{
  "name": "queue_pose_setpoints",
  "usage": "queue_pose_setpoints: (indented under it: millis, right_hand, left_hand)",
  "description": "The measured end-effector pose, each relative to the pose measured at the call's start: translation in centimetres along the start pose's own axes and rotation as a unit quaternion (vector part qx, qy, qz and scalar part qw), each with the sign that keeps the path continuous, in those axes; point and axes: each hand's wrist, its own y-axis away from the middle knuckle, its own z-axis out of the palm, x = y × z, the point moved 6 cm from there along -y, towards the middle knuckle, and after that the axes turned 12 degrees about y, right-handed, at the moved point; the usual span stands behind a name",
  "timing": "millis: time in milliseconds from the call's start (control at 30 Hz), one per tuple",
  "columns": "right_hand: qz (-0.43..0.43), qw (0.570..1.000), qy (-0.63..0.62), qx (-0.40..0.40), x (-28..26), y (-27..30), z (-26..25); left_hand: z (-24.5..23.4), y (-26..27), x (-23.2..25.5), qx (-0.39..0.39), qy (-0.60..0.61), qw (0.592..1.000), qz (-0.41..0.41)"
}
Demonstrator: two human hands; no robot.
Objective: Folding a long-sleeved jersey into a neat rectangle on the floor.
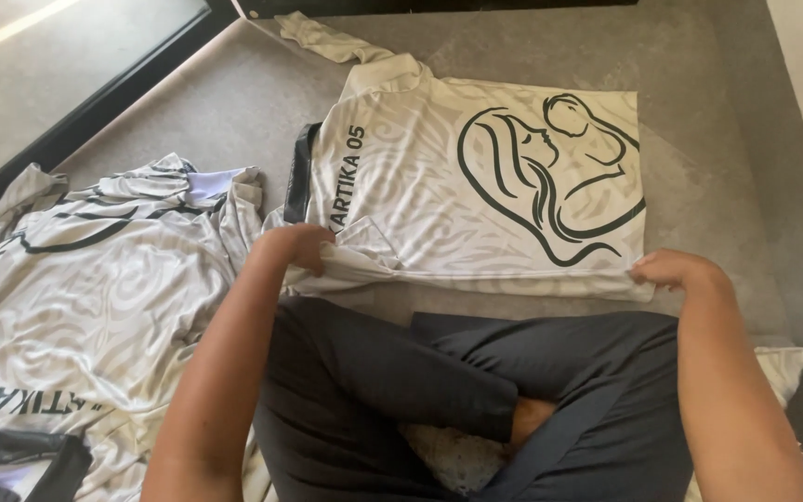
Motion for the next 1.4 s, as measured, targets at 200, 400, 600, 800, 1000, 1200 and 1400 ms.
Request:
queue_pose_setpoints:
  millis: [200, 400, 600, 800, 1000, 1200, 1400]
  right_hand:
    - [-0.068, 0.97, -0.094, 0.211, -1.6, -1.2, -3.4]
    - [-0.15, 0.895, -0.256, 0.332, -3.5, 0.6, -4.3]
    - [-0.13, 0.907, -0.287, 0.28, -4.1, 1.3, -3.7]
    - [-0.106, 0.92, -0.326, 0.19, -5.1, 2.7, -3.2]
    - [-0.023, 0.952, -0.238, 0.19, -2.8, 2.0, -2.8]
    - [-0.015, 0.965, -0.209, 0.16, -2.4, 2.4, -2.7]
    - [0.0, 0.941, -0.264, 0.212, -0.9, 1.3, -2.6]
  left_hand:
    - [-7.4, -1.6, 1.5, 0.15, 0.158, 0.973, 0.076]
    - [-12.6, -1.3, 2.5, 0.491, 0.237, 0.817, 0.188]
    - [-6.6, -6.3, -2.1, 0.346, 0.175, 0.921, -0.027]
    - [-4.0, -5.1, -5.1, 0.36, 0.288, 0.887, -0.033]
    - [-2.0, -6.0, -7.6, 0.249, 0.309, 0.916, -0.064]
    - [-0.6, -6.8, -8.3, 0.172, 0.336, 0.925, -0.038]
    - [-2.1, -4.7, -6.3, 0.226, 0.441, 0.868, 0.037]
